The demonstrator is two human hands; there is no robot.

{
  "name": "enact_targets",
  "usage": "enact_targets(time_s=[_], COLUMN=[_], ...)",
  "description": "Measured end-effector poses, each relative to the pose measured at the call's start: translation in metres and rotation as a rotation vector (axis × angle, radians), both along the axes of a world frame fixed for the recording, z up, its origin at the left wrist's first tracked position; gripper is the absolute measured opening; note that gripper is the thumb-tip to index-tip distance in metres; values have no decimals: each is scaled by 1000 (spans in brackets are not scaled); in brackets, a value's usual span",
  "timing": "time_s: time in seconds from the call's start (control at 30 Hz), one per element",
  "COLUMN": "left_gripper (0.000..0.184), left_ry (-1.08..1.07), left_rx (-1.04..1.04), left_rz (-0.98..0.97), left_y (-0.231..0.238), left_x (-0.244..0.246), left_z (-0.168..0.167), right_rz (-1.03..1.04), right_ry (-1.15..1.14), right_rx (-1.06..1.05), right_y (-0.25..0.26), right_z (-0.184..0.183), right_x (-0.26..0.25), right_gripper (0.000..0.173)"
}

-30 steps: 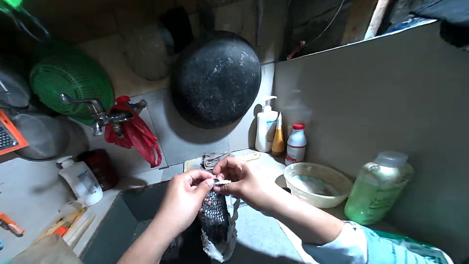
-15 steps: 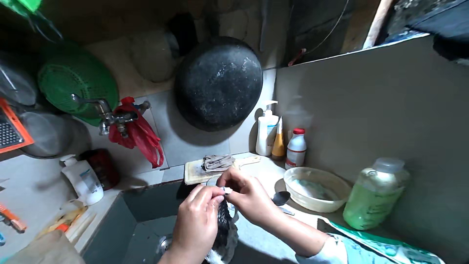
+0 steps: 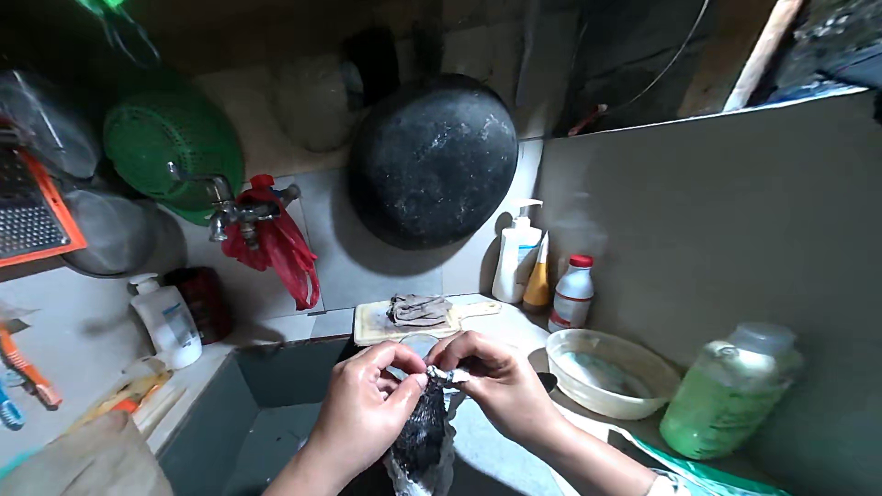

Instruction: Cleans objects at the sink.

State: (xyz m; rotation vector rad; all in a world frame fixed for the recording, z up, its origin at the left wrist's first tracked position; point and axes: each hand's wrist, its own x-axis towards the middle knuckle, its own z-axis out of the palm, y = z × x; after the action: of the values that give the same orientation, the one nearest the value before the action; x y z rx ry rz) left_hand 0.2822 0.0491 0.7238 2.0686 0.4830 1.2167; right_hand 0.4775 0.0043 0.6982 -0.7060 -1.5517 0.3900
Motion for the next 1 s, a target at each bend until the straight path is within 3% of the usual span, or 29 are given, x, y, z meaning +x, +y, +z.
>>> enact_targets(time_s=[0.2, 0.33, 0.47, 0.63, 0.77, 0.9, 1.0], left_gripper=[11, 7, 6, 8, 10, 14, 10], left_ry=[204, 218, 211, 201, 210, 191, 170], left_rx=[-110, -183, -84, 40, 62, 28, -11], left_rz=[-151, -220, -265, -319, -275, -198, -131], left_y=[6, 14, 16, 17, 17, 18, 17], left_x=[-9, -11, -10, -10, -8, -7, -5], left_z=[19, 24, 21, 17, 11, 4, -1], right_rz=[114, 153, 190, 216, 145, -46, -151], right_ry=[7, -20, -44, -36, -28, -62, -146], right_rx=[-31, -30, -59, -265, -382, -443, -498], right_y=[-1, 1, 1, -2, -1, -3, -10], right_z=[1, 2, 5, 11, 13, 17, 19], right_x=[4, 7, 8, 11, 9, 4, -2], right_gripper=[6, 5, 3, 5, 5, 22, 13])
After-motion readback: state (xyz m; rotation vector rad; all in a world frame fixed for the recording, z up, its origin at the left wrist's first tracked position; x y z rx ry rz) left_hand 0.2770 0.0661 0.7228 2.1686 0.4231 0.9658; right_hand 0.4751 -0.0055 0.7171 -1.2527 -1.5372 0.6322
